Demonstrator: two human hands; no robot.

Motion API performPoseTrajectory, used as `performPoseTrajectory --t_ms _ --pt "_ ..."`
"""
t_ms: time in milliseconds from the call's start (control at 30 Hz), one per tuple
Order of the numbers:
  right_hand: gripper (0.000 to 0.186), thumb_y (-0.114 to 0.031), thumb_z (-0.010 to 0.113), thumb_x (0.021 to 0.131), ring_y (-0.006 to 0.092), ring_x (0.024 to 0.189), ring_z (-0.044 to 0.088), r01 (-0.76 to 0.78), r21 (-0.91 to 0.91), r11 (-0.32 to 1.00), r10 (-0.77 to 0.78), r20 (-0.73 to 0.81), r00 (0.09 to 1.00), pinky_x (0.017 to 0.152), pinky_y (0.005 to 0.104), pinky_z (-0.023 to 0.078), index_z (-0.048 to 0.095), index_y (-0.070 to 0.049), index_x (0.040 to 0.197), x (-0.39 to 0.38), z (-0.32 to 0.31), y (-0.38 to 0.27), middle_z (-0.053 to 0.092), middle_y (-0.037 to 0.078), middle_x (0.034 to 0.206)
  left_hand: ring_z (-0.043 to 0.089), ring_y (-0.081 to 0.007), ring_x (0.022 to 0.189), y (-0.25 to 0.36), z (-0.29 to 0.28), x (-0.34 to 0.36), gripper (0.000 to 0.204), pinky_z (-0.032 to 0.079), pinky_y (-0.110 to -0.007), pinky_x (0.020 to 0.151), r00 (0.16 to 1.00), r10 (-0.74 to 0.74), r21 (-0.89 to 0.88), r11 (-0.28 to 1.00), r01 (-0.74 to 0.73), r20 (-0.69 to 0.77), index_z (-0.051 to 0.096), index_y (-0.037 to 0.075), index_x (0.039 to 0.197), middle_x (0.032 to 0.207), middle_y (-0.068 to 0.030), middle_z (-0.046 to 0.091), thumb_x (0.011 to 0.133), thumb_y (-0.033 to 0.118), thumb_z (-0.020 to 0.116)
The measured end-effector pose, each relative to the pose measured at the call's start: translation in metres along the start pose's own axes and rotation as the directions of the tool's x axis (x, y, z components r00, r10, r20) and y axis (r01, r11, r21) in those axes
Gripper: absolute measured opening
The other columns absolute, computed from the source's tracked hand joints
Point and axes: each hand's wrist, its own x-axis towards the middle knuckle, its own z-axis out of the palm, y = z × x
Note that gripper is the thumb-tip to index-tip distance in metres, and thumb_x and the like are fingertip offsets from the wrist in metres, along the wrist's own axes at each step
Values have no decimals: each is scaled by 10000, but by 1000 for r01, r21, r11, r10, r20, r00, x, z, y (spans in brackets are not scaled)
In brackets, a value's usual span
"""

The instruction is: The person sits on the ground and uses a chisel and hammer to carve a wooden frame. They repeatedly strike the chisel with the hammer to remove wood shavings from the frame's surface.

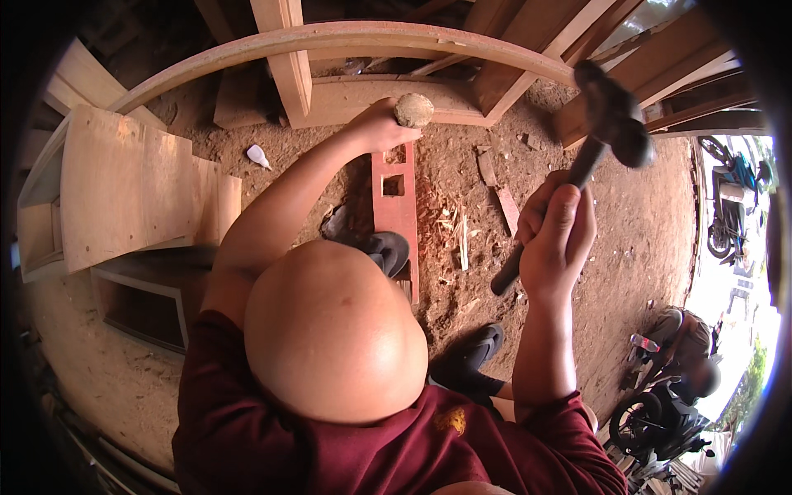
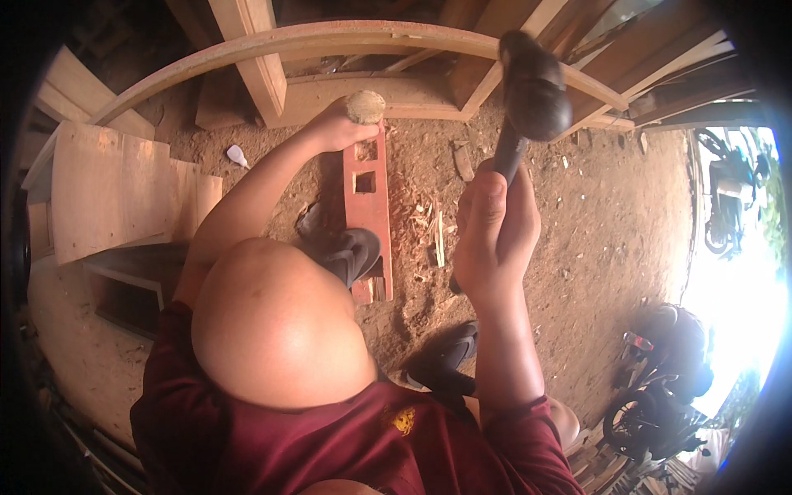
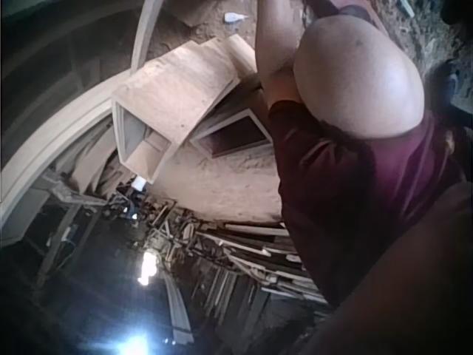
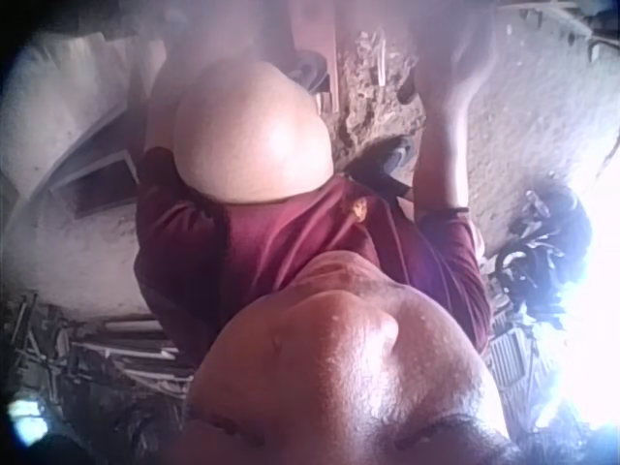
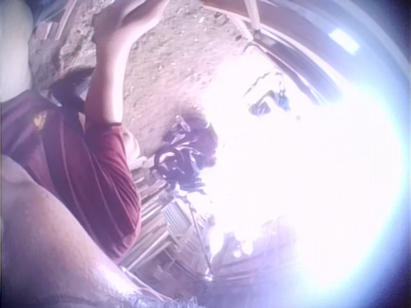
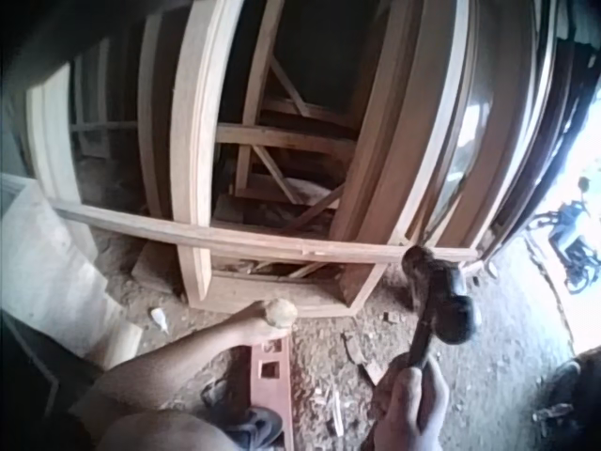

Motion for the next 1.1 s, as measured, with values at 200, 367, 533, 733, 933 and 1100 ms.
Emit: performPoseTrajectory --t_ms 200,367,533,733,933,1100 --pt "292 -288 490 998 226 527 501 -53 -745 665 254 159 954 514 366 445 494 -5 924 24 27 72 552 73 653 652 -200 827 30 0 2 206 507 -350 751 932 -319 156 943 294 170 649 48 960 876 -123 675 803 181 658" --pt "254 -290 467 1020 110 498 420 -624 14 781 607 218 764 464 289 373 453 -83 875 -1 5 103 443 -27 624 650 -157 884 -10 15 -7 72 544 -341 750 1000 8 -183 983 -11 -15 599 31 883 872 -69 655 818 60 606" --pt "226 -279 472 1024 58 501 357 -784 237 574 782 128 610 481 245 345 454 -109 876 -45 -5 125 351 -68 620 649 -164 876 -9 2 0 42 558 -323 699 998 -16 -271 963 -2 -65 539 34 852 859 -57 641 827 10 562" --pt "301 -383 437 1026 67 454 344 -755 325 569 776 90 624 433 253 346 491 -114 900 -51 -27 136 358 -63 600 648 -146 835 -3 5 9 48 534 -306 674 998 -59 -201 978 60 11 546 47 853 835 -46 645 833 68 585" --pt "458 -496 326 1028 70 420 363 -549 232 803 556 41 830 377 252 347 504 -95 899 -24 -27 99 382 -37 561 646 -133 820 -4 11 12 66 511 -305 705 1000 -15 -99 995 14 -5 561 47 868 812 -29 642 828 87 595" --pt "429 -442 302 1046 35 438 343 -440 169 882 432 84 898 376 219 300 458 -95 849 -1 -13 43 379 -65 578 632 -142 779 -9 11 14 87 507 -314 710 1000 -8 -119 993 9 13 583 42 874 804 -43 651 816 102 609"
